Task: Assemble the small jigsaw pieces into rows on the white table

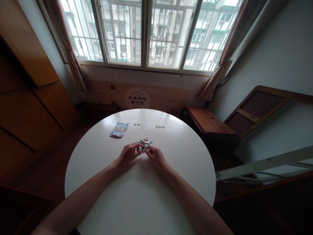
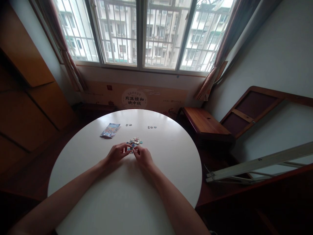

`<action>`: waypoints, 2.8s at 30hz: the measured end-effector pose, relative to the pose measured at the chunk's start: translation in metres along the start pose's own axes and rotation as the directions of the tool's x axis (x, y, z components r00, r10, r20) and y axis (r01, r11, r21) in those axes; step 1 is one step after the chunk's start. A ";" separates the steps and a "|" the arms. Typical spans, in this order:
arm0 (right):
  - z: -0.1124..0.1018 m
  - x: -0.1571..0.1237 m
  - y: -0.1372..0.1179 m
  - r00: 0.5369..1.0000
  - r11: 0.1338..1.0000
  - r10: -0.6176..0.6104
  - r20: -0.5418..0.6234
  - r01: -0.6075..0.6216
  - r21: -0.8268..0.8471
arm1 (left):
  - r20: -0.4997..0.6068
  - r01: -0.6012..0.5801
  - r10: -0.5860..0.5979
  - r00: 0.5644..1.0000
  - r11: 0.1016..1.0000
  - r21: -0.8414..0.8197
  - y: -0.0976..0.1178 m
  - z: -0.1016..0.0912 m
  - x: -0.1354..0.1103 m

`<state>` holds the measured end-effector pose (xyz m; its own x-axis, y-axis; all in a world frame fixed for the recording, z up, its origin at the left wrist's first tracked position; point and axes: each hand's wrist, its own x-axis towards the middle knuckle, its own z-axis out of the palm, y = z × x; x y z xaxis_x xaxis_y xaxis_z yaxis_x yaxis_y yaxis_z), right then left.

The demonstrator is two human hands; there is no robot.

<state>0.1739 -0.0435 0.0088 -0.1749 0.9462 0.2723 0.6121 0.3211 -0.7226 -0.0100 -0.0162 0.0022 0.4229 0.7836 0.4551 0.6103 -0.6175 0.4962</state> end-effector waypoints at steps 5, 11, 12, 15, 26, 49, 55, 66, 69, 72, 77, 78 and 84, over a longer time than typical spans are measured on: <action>0.003 0.002 0.003 0.999 0.997 -0.006 -0.034 0.009 0.073 | -0.006 -0.018 0.018 1.000 1.000 -0.017 -0.002 0.001 0.000; 0.003 0.005 0.005 0.998 0.985 0.009 -0.068 0.003 0.175 | -0.012 -0.037 0.037 0.999 0.999 0.000 0.001 -0.001 0.000; 0.003 0.005 0.005 0.997 0.984 0.014 -0.070 -0.002 0.176 | -0.019 -0.033 0.034 0.999 0.999 0.000 0.002 -0.001 0.000; 0.002 0.005 0.004 0.998 0.988 0.014 -0.065 -0.003 0.158 | -0.042 -0.023 0.022 0.999 1.000 -0.010 0.003 -0.002 0.001; 0.003 0.005 0.008 0.999 0.984 0.005 -0.040 0.002 0.177 | 0.008 -0.109 0.110 0.994 0.993 -0.039 0.001 -0.001 0.000; 0.003 0.004 0.007 1.000 0.992 0.003 0.000 -0.003 0.130 | -0.017 -0.085 0.085 0.996 0.996 0.012 0.002 -0.003 0.002; 0.003 0.004 0.007 1.000 0.990 0.013 -0.002 -0.013 0.139 | 0.001 -0.087 0.087 0.996 0.996 0.003 0.002 -0.002 0.002; 0.000 0.002 0.002 0.999 0.989 -0.006 -0.031 0.011 0.146 | -0.064 0.004 -0.003 0.998 1.000 0.013 0.002 -0.002 0.002; -0.001 0.002 0.002 0.999 0.988 -0.010 -0.036 0.016 0.154 | -0.053 0.000 0.001 0.999 1.000 0.007 0.003 -0.001 0.002; -0.002 0.002 0.002 0.999 0.988 -0.024 -0.033 0.029 0.151 | -0.044 -0.006 0.006 0.999 1.000 -0.004 0.004 -0.002 0.002; -0.001 0.002 0.003 0.999 0.988 -0.032 -0.027 0.035 0.147 | -0.029 -0.022 0.022 0.999 1.000 -0.016 0.006 -0.003 0.002; -0.001 0.002 0.003 0.999 0.989 -0.031 -0.027 0.035 0.147 | -0.028 -0.026 0.025 0.999 1.000 -0.016 0.006 -0.003 0.002; -0.001 0.002 0.004 0.999 0.989 -0.043 -0.016 0.044 0.142 | -0.028 -0.033 0.033 0.999 0.999 0.009 0.005 -0.003 0.001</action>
<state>0.1762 -0.0401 0.0073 -0.1886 0.9309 0.3129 0.4876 0.3653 -0.7929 -0.0082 -0.0184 0.0074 0.4243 0.7604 0.4917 0.6017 -0.6426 0.4745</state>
